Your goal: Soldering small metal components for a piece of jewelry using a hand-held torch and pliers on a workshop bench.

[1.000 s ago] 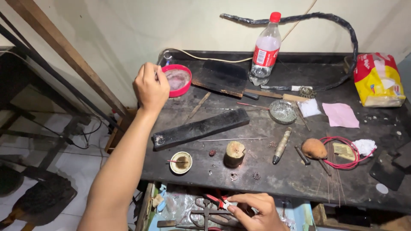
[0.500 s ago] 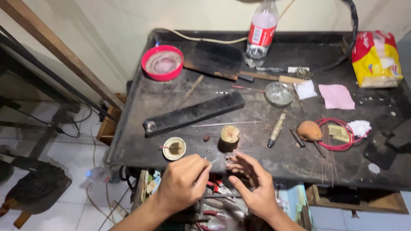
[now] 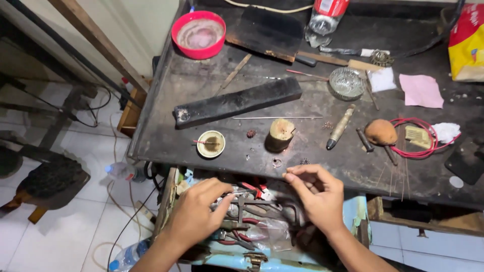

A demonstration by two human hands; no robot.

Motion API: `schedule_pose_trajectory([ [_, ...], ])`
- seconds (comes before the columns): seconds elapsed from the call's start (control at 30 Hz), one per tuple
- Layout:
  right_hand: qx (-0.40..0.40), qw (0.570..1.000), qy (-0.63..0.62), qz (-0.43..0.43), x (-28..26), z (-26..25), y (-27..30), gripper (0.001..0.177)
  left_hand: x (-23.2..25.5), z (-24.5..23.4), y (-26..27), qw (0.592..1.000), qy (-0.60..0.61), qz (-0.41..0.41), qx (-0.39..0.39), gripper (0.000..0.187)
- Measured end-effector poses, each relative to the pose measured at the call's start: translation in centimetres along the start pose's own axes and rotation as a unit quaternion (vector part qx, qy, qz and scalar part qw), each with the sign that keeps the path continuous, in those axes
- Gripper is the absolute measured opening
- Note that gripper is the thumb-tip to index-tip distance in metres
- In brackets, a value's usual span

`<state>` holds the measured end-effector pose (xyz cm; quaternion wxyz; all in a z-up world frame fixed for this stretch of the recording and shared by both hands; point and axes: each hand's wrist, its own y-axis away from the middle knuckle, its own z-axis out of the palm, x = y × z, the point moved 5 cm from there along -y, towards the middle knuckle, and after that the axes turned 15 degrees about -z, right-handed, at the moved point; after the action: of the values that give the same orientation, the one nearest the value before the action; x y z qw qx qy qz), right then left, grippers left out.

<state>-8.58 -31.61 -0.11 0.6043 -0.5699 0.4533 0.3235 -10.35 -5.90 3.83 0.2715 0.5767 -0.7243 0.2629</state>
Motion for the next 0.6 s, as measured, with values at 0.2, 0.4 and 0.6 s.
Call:
schedule_pose_trajectory([
  [0.2, -0.062, 0.984, 0.155, -0.067, -2.0, -0.7, -1.1, 0.017, -9.0, 2.4, 2.6, 0.974, -0.19, -0.126, 0.012, 0.012],
  [0.4, -0.035, 0.988, 0.147, 0.009, -1.7, -1.4, -1.6, 0.009, -6.8, 3.3, 2.9, 0.99, -0.129, -0.06, -0.014, 0.029],
  [0.6, -0.06, 0.991, 0.12, -0.016, -6.8, 1.6, -3.4, 0.009, -2.4, 7.4, 0.0, 0.961, -0.218, 0.119, -0.122, 0.073],
])
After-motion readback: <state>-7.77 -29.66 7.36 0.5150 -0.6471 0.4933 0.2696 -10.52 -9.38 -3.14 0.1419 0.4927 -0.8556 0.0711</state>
